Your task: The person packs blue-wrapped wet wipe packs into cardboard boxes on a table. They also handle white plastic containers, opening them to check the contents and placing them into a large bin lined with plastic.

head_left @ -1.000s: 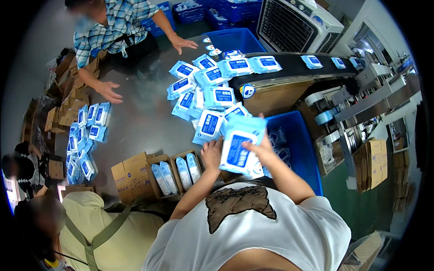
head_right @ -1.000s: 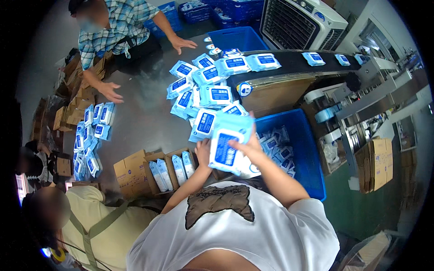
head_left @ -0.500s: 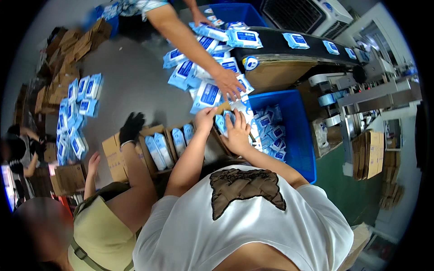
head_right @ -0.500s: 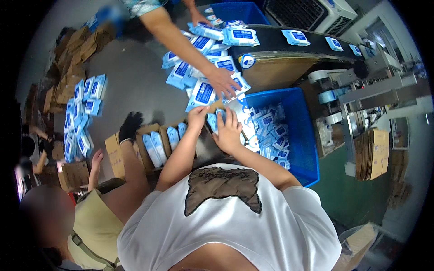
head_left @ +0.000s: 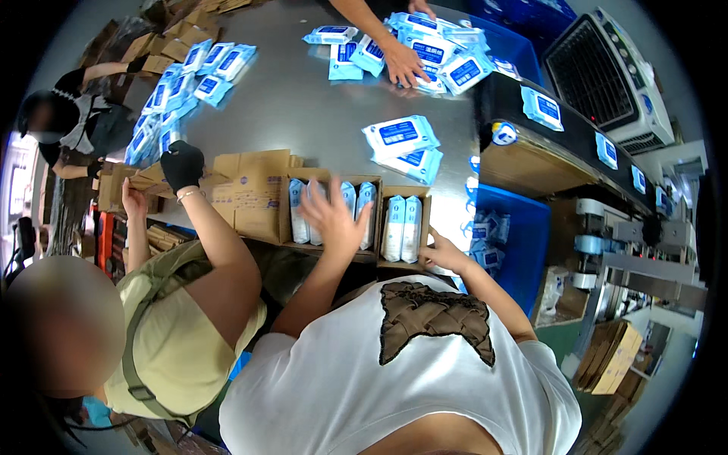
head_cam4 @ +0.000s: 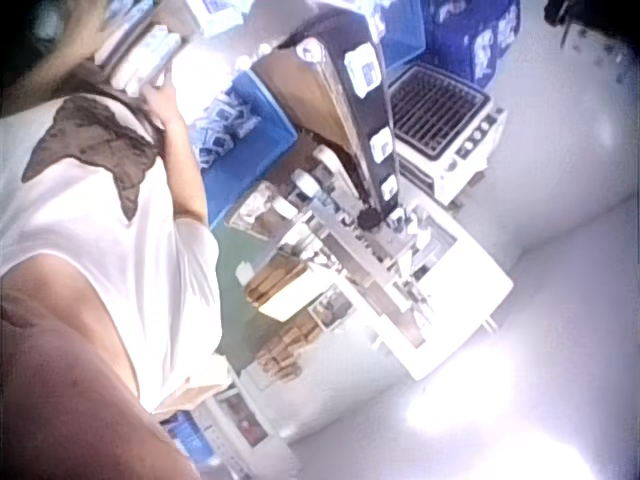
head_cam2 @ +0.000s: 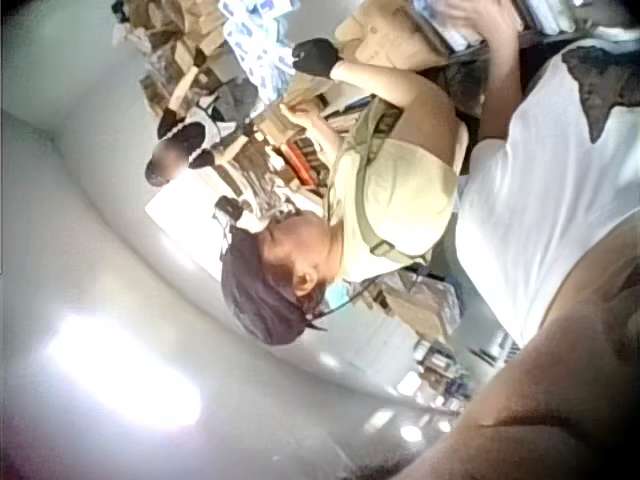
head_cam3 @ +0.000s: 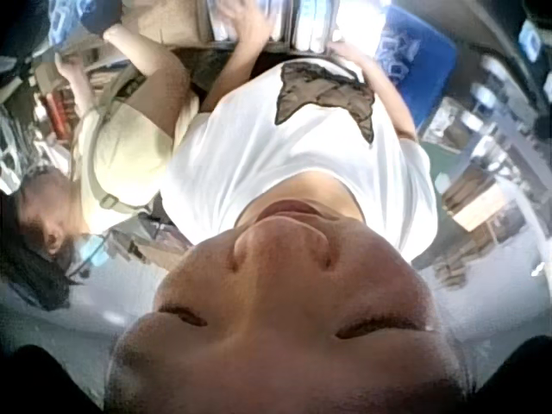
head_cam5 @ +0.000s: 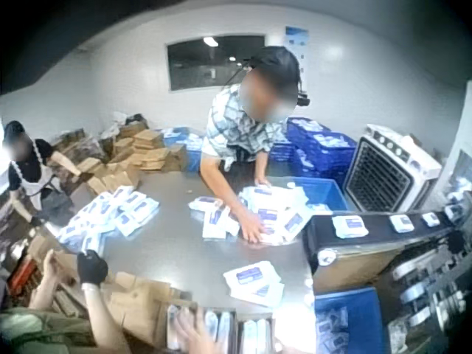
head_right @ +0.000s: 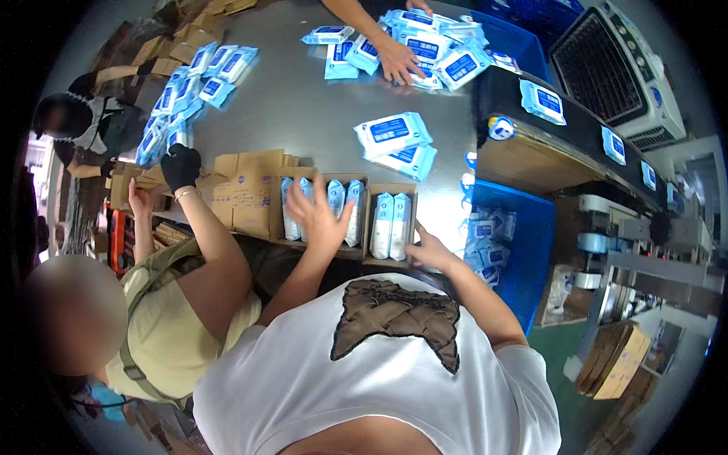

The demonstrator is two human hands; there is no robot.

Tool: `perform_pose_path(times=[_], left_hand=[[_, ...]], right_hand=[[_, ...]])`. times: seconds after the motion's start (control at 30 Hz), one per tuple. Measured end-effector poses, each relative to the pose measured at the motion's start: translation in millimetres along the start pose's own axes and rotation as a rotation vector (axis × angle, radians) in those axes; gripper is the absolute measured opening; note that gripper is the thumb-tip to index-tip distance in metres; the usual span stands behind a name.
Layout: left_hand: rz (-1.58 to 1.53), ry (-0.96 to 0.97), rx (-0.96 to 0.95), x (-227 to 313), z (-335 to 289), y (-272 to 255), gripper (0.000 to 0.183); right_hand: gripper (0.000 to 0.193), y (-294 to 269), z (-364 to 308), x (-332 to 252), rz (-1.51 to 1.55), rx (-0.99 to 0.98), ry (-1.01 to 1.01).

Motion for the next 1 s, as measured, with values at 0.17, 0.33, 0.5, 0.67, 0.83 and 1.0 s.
perform_pose_path(times=[0.17, 0.33, 0.5, 0.67, 0.83, 1.0], left_hand=[[-0.207, -0.29, -0.45, -45, -42, 10, 0.121], [-0.211, -0.122, -0.457, -20, -20, 29, 0.122], [-0.187, 0.021, -0.478, -18, 46, 74, 0.108], [-0.128, 0.112, -0.372, -66, 127, 137, 0.084], [-0.074, -0.116, -0.296, -134, 169, 158, 0.075], [-0.17, -0.193, 0.406, -162, 156, 99, 0.056]], right_hand=[[0.086, 23, 0, -5, 0.271, -0.025, 0.082], [0.079, 12, 1, 18, 0.459, 0.027, 0.128], [0.085, 19, 26, 2, 0.702, 0.073, 0.11], [0.082, 39, 79, -82, 0.564, 0.196, 0.059], [0.09, 32, 158, -159, 0.413, 0.156, -0.028], [0.093, 49, 223, -227, 0.181, 0.021, -0.118]])
Point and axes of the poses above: each hand's wrist, its own z-axis towards the middle knuckle, its own y-axis out of the palm, x = y × z, the point moved 3 cm from there along z, towards the middle knuckle, and after that the axes turned 13 degrees about x, right-handed, at the moved point
